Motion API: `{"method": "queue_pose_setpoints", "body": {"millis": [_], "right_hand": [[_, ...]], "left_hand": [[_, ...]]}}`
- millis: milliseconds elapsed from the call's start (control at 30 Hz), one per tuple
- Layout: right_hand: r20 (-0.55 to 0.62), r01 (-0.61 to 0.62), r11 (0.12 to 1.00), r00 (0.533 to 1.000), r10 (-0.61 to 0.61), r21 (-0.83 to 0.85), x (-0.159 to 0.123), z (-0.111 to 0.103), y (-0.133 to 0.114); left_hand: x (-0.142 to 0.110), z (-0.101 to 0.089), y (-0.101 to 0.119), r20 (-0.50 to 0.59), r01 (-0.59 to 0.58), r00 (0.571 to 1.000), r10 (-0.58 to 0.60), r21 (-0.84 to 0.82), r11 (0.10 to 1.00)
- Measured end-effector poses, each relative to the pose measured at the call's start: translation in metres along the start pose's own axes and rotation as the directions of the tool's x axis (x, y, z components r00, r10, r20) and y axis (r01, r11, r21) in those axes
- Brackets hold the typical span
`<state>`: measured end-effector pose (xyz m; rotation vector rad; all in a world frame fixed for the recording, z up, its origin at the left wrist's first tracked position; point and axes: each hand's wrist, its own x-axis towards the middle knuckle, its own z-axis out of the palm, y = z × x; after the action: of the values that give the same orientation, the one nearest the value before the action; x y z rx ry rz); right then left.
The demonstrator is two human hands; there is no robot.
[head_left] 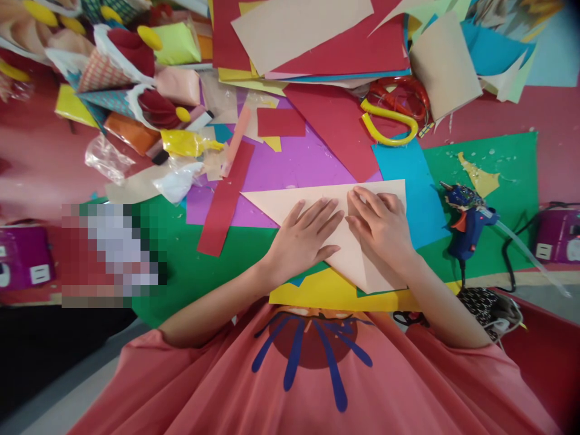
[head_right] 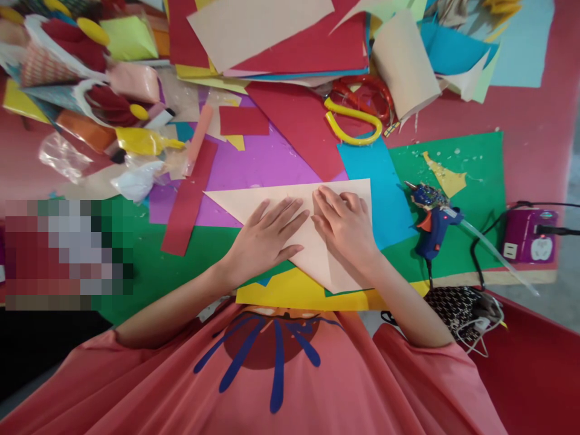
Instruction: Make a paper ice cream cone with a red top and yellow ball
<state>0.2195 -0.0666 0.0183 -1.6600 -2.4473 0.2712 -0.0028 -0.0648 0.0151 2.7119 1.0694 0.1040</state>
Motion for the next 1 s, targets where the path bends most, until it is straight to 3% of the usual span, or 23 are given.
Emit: {"method": "queue_pose_setpoints", "body": {"millis": [767, 1000], "right_hand": [[0.006, -0.002, 1.000, 1.000, 0.002, -0.017, -0.0008, 0.0009, -0.0010], [-0.026, 0.027, 0.994, 0.999, -0.030, -0.104, -0.0009, 0.0006, -0.0021]], "left_hand": [[0.0010, 0.0015, -0.0006, 0.000, 0.001, 1.000, -0.001, -0.010, 1.000], [-0.0081, 0.0032, -0.0079, -0.114, -0.022, 0.993, 0.029, 0.061, 0.998]]}}
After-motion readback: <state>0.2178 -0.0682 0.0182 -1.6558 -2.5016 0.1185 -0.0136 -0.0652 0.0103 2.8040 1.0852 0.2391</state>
